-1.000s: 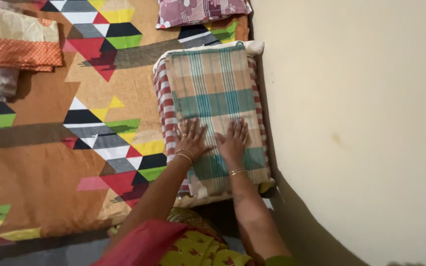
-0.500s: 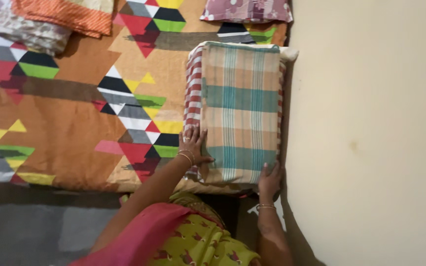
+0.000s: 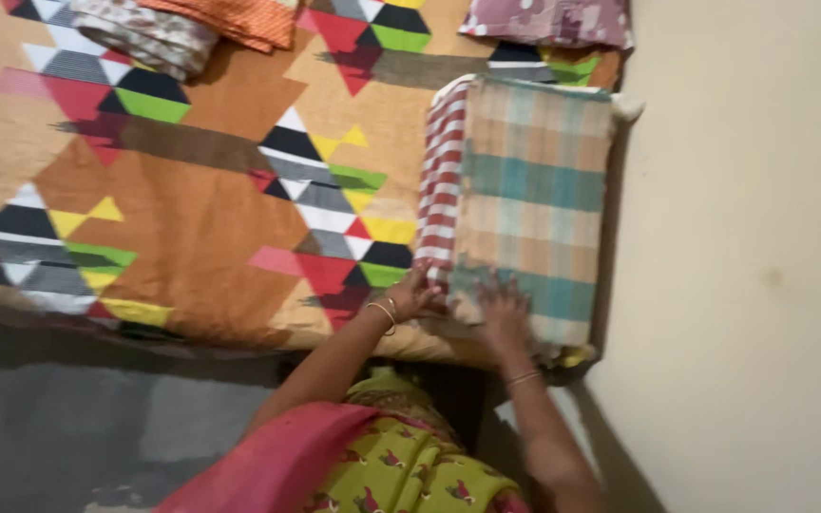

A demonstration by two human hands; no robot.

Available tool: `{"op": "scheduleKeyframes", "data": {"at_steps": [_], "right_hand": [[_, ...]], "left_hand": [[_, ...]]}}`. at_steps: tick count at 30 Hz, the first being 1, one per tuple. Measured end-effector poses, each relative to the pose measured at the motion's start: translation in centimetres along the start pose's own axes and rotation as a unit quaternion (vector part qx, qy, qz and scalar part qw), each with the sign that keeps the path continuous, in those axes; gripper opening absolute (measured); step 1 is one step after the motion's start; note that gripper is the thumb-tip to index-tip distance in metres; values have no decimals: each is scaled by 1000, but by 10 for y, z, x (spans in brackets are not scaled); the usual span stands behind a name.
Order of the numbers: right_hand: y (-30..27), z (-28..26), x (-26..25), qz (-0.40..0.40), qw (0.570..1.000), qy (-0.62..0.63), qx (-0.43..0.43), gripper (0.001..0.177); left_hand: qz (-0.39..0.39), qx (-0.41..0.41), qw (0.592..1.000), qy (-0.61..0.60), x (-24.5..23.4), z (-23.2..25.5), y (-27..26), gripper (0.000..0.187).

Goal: The person folds a variety of fabrics on a bed, including a large purple and orange floral blanket, several small patterned cloths, and a striped fabric. They flatten the materials, fold them into smaller rectangular shapes, and smooth them out by hand.

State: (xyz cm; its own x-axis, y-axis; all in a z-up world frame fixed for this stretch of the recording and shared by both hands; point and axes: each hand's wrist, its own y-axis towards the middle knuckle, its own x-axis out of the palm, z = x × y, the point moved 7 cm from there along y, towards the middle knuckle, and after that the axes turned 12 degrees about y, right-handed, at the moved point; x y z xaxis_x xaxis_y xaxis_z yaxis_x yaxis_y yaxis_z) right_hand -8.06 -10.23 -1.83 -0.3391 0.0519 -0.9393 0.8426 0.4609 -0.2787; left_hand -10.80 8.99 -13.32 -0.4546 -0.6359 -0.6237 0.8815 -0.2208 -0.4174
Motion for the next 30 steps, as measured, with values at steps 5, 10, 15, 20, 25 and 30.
{"op": "scheduleKeyframes", "data": {"at_steps": [5, 10, 15, 20, 25, 30], "right_hand": [[-9, 53, -29, 107, 934, 307, 151, 41], [-25, -18, -69, 308, 934, 173, 53, 53], [0, -133, 5, -3, 998, -26, 53, 121], [14, -144, 14, -80, 963, -63, 251, 137], [34, -138, 14, -100, 929, -26, 356, 144], [46, -174, 2, -59, 924, -3, 378, 131]], "left_hand": [[-9, -96, 982, -164, -54, -75, -103, 92], [94, -112, 978, -148, -99, -189, -184, 96], [176, -144, 962, -148, -145, -257, -256, 99], [142, -198, 966, -88, -194, -284, -294, 103], [179, -144, 972, -44, -262, -280, -307, 104], [185, -127, 974, -21, -313, -309, -297, 103]]}}
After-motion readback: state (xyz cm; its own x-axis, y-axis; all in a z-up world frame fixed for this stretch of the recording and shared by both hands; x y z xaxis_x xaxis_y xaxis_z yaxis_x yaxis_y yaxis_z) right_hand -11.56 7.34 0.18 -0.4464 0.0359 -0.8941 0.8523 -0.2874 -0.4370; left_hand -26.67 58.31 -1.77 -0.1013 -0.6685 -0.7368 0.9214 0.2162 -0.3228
